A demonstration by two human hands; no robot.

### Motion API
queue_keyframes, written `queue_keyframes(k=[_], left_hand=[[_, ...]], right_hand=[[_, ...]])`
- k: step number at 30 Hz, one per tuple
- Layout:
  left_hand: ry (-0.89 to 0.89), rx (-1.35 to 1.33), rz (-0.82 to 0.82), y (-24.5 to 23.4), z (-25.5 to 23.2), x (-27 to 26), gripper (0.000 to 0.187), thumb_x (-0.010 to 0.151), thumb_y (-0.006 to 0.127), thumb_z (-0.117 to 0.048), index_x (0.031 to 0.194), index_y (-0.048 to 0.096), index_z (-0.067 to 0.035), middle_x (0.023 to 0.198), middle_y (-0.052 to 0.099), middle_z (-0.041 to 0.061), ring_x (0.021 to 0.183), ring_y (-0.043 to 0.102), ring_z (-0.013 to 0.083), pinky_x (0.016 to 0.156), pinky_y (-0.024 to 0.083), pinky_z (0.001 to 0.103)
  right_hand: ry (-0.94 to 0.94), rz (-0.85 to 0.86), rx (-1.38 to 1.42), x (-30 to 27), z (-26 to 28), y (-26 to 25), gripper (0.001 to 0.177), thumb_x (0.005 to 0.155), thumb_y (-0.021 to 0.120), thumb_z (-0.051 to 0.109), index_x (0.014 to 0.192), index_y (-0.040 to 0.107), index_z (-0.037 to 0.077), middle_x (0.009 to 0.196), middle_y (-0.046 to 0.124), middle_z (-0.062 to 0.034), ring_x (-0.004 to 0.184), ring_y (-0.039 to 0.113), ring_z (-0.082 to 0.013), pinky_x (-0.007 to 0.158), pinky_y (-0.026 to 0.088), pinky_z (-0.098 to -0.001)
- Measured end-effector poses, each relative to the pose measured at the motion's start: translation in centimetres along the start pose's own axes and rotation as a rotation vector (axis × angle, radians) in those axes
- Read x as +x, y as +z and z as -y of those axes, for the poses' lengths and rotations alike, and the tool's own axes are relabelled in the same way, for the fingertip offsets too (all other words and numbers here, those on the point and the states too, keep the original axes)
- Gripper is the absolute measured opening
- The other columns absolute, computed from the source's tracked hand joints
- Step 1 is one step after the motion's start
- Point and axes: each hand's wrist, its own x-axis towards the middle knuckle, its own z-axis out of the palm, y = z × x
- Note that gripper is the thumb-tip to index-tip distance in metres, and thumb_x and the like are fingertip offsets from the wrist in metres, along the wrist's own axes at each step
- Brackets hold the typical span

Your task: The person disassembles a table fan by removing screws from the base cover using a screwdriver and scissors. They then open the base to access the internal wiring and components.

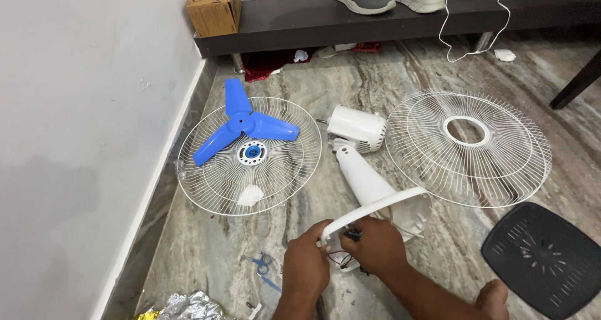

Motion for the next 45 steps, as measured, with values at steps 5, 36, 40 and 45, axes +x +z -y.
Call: queue_keyframes(k=[5,36,40,45], left_hand=[[-0.053,0.010,0.036,-0.3,-0.7,-0.1,0.043,0.085,0.067,-0.001,0.120,0.073,-0.024,0.097,0.076,0.016,0.093,0.075,0.0312,0.081,0.056,0.040],[-0.032,0.254,0.080,0.1,-0.2,0.0,0.053,0.086,0.073,-0.018,0.137,0.060,-0.026,0.110,0.073,0.011,0.095,0.072,0.0297,0.088,0.055,0.041],[-0.045,0.290,0.054,0.5,0.8,-0.1,0.064,0.085,0.075,-0.024,0.144,0.051,-0.024,0.125,0.066,0.009,0.100,0.069,0.0246,0.091,0.055,0.039],[0.024,0.266,-0.018,0.5,1.8,-0.5,0.071,0.083,0.078,-0.025,0.148,0.049,-0.019,0.131,0.062,0.010,0.102,0.068,0.0257,0.091,0.054,0.039]], right_hand=[[-0.015,-0.038,0.074,0.3,-0.1,0.5,0.036,0.068,0.080,0.034,0.097,0.080,0.013,0.080,0.076,-0.0123,0.071,0.076,-0.0277,0.072,0.061,-0.0381],[0.123,0.035,0.601,-2.9,-10.6,1.6,0.036,0.101,0.048,0.033,0.105,0.075,0.009,0.098,0.081,-0.0091,0.079,0.076,-0.0203,0.078,0.059,-0.0350],[-0.016,-0.166,0.471,-3.7,-13.0,4.0,0.035,0.099,0.055,0.035,0.099,0.082,0.012,0.098,0.076,-0.0109,0.095,0.072,-0.0212,0.086,0.054,-0.0377],[0.110,-0.139,0.428,-3.2,-13.5,5.1,0.033,0.098,0.056,0.035,0.095,0.081,0.013,0.083,0.076,-0.0089,0.078,0.073,-0.0217,0.078,0.055,-0.0361]])
